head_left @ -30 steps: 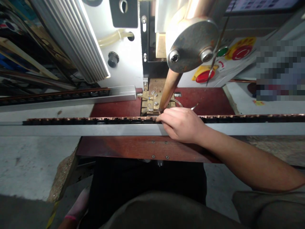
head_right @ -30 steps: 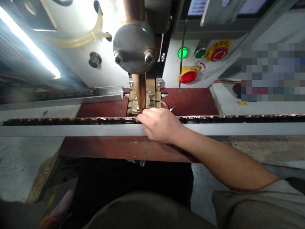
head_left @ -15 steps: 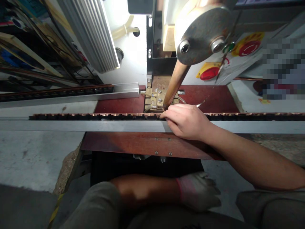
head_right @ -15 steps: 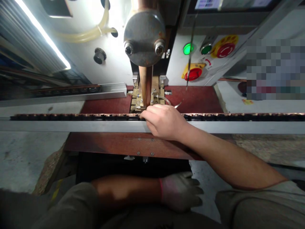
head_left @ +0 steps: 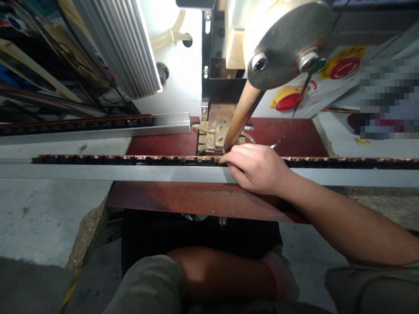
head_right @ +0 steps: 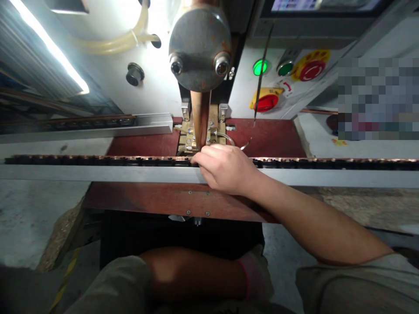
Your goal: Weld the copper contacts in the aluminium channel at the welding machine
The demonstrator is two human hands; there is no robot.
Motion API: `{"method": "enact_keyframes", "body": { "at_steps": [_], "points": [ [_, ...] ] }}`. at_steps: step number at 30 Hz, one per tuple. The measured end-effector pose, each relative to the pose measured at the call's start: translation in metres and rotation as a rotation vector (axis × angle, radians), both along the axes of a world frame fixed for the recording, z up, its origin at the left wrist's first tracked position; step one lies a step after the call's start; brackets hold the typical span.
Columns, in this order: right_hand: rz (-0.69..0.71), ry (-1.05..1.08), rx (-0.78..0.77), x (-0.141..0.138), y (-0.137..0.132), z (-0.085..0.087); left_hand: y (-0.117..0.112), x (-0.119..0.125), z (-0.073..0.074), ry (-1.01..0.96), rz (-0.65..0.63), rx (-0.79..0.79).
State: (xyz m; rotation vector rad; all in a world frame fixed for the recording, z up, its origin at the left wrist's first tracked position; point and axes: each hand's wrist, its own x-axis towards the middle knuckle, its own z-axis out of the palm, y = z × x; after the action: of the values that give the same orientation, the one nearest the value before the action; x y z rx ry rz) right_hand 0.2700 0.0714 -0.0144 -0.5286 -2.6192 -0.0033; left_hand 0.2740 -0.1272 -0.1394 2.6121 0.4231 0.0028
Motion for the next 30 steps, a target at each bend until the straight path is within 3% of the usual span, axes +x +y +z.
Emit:
{"method": "enact_keyframes", "body": {
  "at_steps": [2, 3, 6, 8, 10, 11, 13, 15, 18, 20, 24, 30],
  "points": [
    [0.009, 0.004, -0.011, 0.001, 0.0, -0.001, -0.003, -0.032, 0.017, 0.04, -0.104, -0.07],
    [0.013, 0.007, -0.013, 0.001, 0.0, -0.001, -0.003, -0.055, 0.032, 0.03, -0.107, -0.078],
    [0.02, 0.015, -0.007, 0.001, -0.001, -0.002, 0.009, -0.142, 0.099, -0.105, 0.059, 0.032],
    [0.011, 0.003, -0.003, 0.001, -0.002, -0.002, 0.027, -0.201, 0.146, -0.127, 0.067, 0.056],
    [-0.001, -0.008, -0.007, 0.001, -0.003, -0.002, 0.049, -0.249, 0.174, -0.042, 0.255, 0.2],
    [-0.005, -0.011, -0.008, 0.0, -0.003, -0.002, 0.059, -0.267, 0.18, -0.04, 0.381, 0.311],
    [-0.005, 0.0, 0.0, -0.001, -0.002, -0.001, 0.078, -0.293, 0.175, 0.045, 0.645, 0.506],
    [0.001, 0.023, 0.017, -0.002, 0.0, -0.001, 0.093, -0.305, 0.157, 0.118, 0.782, 0.575],
    [-0.012, 0.046, 0.001, -0.003, 0.002, -0.002, 0.109, -0.309, 0.132, 0.123, 0.828, 0.563],
    [-0.032, 0.046, -0.038, -0.002, 0.003, -0.002, 0.115, -0.307, 0.125, 0.114, 0.835, 0.627],
    [-0.049, 0.067, -0.113, 0.005, 0.005, 0.002, 0.12, -0.296, 0.125, 0.125, 0.776, 0.739],
    [-0.055, 0.221, -0.244, 0.016, 0.01, 0.01, 0.122, -0.279, 0.121, 0.11, 0.787, 0.72]
  ]
}}
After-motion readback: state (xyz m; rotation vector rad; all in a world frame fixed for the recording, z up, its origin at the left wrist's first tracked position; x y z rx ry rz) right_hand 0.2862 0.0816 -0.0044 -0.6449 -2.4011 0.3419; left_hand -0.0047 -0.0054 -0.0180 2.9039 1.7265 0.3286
